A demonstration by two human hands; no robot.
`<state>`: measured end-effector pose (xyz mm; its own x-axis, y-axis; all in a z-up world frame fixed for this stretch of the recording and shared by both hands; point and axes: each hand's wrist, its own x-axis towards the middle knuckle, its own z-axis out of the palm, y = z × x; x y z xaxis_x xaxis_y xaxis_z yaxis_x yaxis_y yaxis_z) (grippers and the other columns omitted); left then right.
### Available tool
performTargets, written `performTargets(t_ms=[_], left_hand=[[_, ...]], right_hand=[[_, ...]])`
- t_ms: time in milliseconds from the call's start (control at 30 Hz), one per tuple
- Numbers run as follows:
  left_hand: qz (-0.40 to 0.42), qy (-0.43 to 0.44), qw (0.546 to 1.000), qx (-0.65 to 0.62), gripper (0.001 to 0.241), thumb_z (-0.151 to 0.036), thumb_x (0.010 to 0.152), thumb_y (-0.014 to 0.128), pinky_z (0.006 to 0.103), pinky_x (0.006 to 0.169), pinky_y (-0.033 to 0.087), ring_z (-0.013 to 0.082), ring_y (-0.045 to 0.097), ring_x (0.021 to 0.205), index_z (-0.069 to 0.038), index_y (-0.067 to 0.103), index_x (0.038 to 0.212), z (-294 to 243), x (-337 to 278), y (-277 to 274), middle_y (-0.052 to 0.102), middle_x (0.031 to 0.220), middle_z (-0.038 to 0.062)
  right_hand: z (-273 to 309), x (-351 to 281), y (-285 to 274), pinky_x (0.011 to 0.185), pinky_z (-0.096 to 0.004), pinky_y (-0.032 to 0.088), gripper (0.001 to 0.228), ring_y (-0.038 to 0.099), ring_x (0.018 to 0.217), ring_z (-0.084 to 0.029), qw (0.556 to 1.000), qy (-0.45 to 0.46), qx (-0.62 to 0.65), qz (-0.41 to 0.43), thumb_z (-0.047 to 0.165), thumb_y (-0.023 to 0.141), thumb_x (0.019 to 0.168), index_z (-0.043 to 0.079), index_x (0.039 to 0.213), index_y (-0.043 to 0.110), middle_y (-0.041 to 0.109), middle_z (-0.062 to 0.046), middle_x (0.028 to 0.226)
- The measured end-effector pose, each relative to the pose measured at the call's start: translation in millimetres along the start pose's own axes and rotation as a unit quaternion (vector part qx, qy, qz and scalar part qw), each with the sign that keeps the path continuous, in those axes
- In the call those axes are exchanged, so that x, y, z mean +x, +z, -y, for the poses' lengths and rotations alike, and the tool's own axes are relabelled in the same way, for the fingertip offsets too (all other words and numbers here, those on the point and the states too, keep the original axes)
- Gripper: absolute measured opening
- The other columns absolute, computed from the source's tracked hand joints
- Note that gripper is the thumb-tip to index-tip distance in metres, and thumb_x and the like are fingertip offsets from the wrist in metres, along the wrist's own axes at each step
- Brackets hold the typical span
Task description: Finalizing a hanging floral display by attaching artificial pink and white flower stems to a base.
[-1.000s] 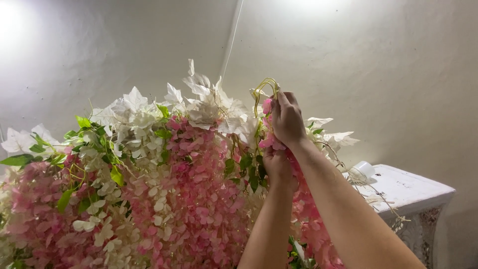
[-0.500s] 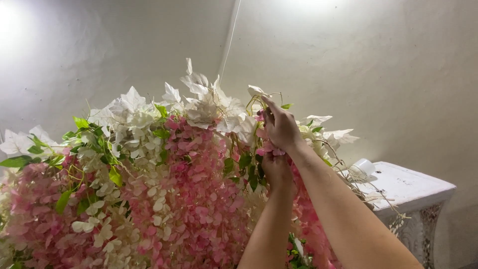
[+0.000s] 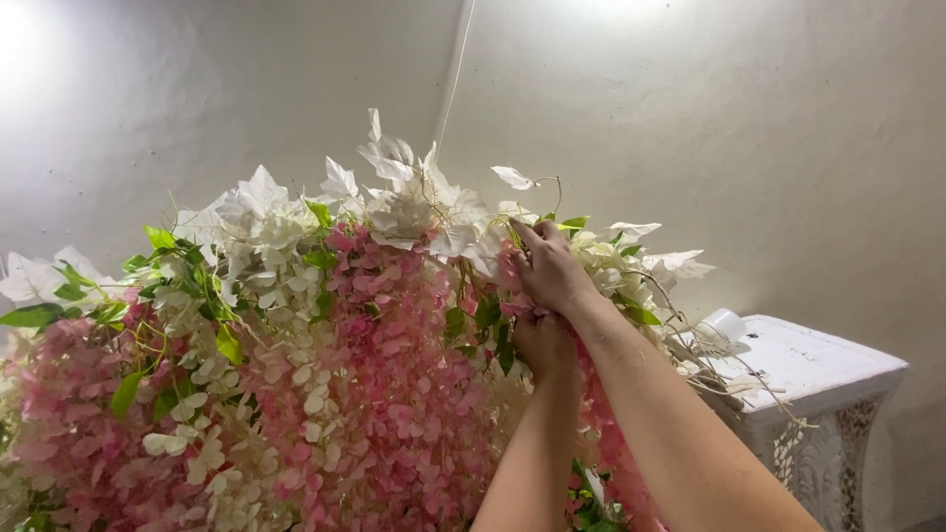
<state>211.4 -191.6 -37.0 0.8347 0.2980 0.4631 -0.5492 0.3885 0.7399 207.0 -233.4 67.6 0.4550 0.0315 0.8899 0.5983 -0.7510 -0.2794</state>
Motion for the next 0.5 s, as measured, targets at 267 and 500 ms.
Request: performTargets(t_ms=[267,500], left_hand=[[-0.01,-0.022,1.0,0.008,0.042,0.0,0.082,0.049,0.0443,0.083,0.053,0.0256,0.068,0.092,0.005,0.074,0.116,-35.3,-35.2,-0.3,0.074,0.099,0.019],[-0.022,-0.023,0.998,0.06,0.028,0.001,0.09,0.053,0.0356,0.09,0.049,0.0171,0.063,0.093,0.004,0.073,0.11,-33.5,-53.0,-6.4,0.067,0.098,0.011]], right_hand=[[-2.8,-12.4,-1.4,0.093,-0.054,0.055,0.056,0.059,0.112,-0.046,0.999,0.002,-0.013,0.032,0.03,0.057,0.098,0.023,0.152,0.051,0.053,-0.019,0.117],[-12.9,-16.4,6.5,0.092,-0.049,0.057,0.057,0.056,0.118,-0.039,0.996,0.038,-0.007,0.084,0.028,0.053,0.099,0.029,0.156,0.046,0.05,-0.014,0.12]])
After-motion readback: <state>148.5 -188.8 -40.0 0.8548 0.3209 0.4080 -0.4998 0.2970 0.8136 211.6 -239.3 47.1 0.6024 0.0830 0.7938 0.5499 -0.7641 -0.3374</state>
